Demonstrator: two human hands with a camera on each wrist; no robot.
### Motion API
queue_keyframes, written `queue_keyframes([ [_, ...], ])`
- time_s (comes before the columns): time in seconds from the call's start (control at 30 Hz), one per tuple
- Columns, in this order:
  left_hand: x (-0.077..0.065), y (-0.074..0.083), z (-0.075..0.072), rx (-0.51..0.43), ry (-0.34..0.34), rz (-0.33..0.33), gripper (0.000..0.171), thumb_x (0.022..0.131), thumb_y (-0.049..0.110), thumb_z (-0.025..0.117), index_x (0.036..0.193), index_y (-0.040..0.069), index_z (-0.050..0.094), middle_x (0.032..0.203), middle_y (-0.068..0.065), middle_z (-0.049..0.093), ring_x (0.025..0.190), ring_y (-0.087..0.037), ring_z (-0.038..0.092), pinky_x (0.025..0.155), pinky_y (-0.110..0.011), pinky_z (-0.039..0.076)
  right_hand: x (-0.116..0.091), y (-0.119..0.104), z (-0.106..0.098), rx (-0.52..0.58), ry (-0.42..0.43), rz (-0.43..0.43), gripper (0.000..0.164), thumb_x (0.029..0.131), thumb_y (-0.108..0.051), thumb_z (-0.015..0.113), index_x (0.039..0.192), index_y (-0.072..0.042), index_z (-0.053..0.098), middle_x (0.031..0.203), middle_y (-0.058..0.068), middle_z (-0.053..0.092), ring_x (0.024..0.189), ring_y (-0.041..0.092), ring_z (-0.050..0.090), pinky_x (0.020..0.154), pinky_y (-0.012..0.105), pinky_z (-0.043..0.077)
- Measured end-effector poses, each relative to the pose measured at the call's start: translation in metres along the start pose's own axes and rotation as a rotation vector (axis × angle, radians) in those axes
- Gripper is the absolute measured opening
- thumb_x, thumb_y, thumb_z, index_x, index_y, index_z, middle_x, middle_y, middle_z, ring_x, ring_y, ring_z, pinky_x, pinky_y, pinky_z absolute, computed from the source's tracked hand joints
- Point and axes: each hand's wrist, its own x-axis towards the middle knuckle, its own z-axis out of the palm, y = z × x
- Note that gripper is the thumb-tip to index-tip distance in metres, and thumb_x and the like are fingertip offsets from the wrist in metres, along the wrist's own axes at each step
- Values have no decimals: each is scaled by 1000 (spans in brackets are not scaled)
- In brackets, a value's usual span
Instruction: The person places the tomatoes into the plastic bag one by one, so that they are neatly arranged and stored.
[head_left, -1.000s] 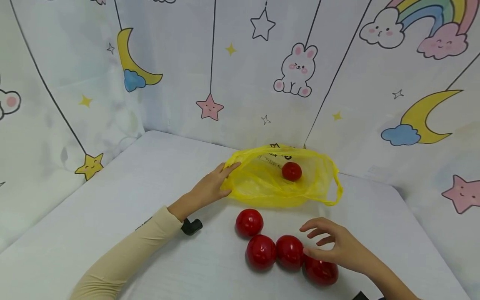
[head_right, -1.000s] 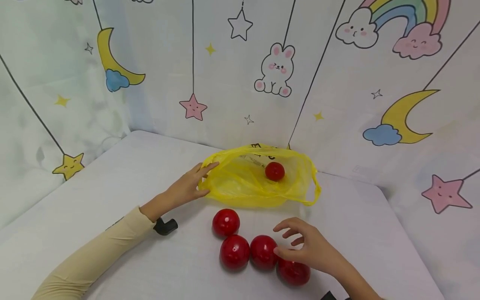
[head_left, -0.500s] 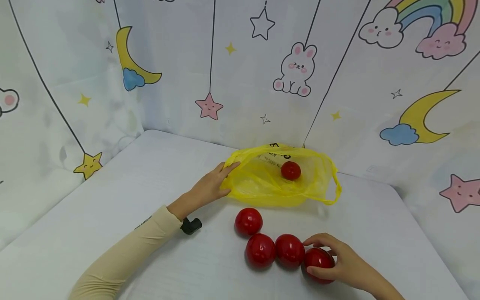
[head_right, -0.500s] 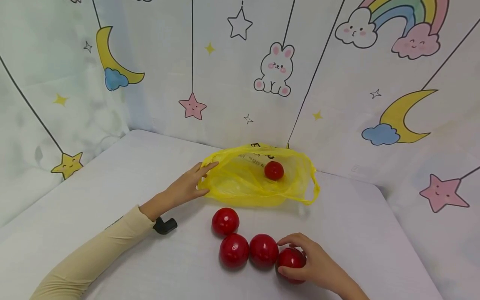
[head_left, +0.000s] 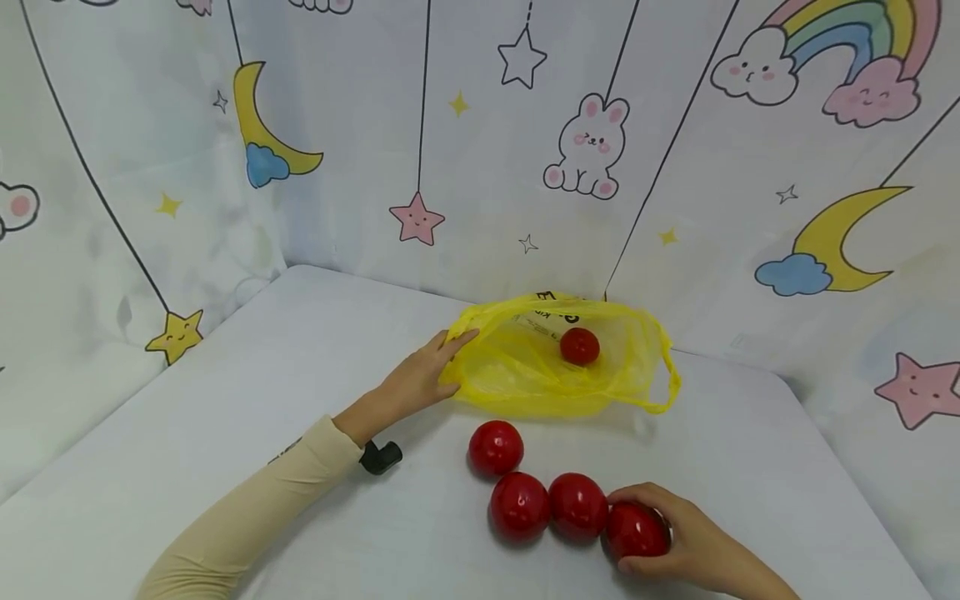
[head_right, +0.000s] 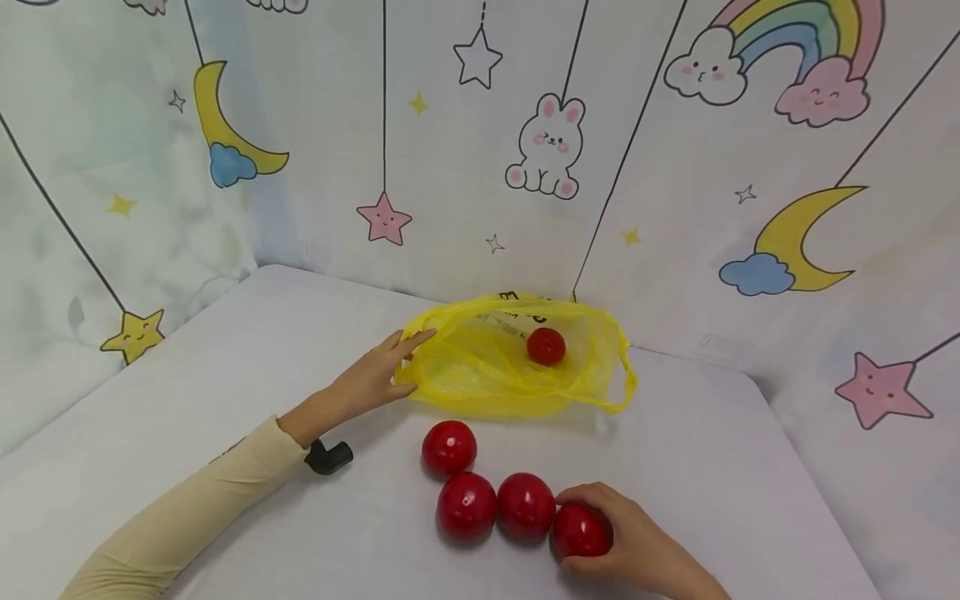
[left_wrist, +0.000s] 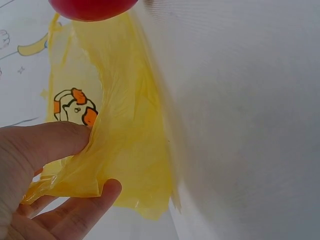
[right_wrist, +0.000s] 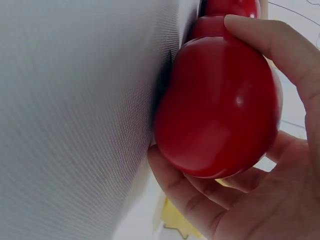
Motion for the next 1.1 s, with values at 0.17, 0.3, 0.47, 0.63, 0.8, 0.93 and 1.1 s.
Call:
queue_keyframes([
  [0.17,-2,-1,1,4,2,-7,80,85,7,74,153,15,32,126,-19,47,93,-24,57,88,-36,56,3,-2,1,6,7,24,51,81,-25,79,125,-14,57,124,12,58,106,18,55,76,33,59],
  [0.3,-4,-3,3,-1,0,-19,80,85,6,73,153,16,32,127,-19,48,95,-24,57,90,-37,55,5,-3,1,15,13,54,50,81,-24,79,125,-12,57,123,13,58,104,26,55,74,32,59],
  [0.47,-4,-5,5,1,1,-8,79,86,7,73,153,16,32,127,-19,48,96,-24,58,89,-37,56,5,-4,-3,-4,54,50,50,82,-25,78,125,-11,58,122,12,60,99,16,56,71,26,56],
  [0.63,-3,-6,5,20,22,16,80,84,7,75,152,14,33,118,-17,50,92,-23,57,85,-35,57,7,-7,-10,-47,125,1,49,83,-26,78,125,-10,58,121,11,61,96,8,56,70,24,55],
  [0.8,-3,-6,5,19,28,34,81,84,6,75,152,13,33,117,-18,50,91,-24,58,85,-36,57,10,-14,-16,-33,182,25,50,83,-26,78,126,-9,58,121,11,60,97,16,57,70,25,55],
  [0.93,-2,-4,5,14,19,31,80,84,7,75,152,14,33,120,-20,50,91,-25,58,85,-37,57,14,-18,-19,-7,233,39,51,83,-24,78,127,-8,57,122,13,60,98,25,58,70,26,56],
  [1.1,0,-1,4,24,26,43,80,84,7,75,152,14,33,120,-19,50,91,-24,59,84,-36,57,21,-21,-24,12,280,57,50,84,-23,76,127,-7,57,123,18,59,97,29,59,67,28,58],
])
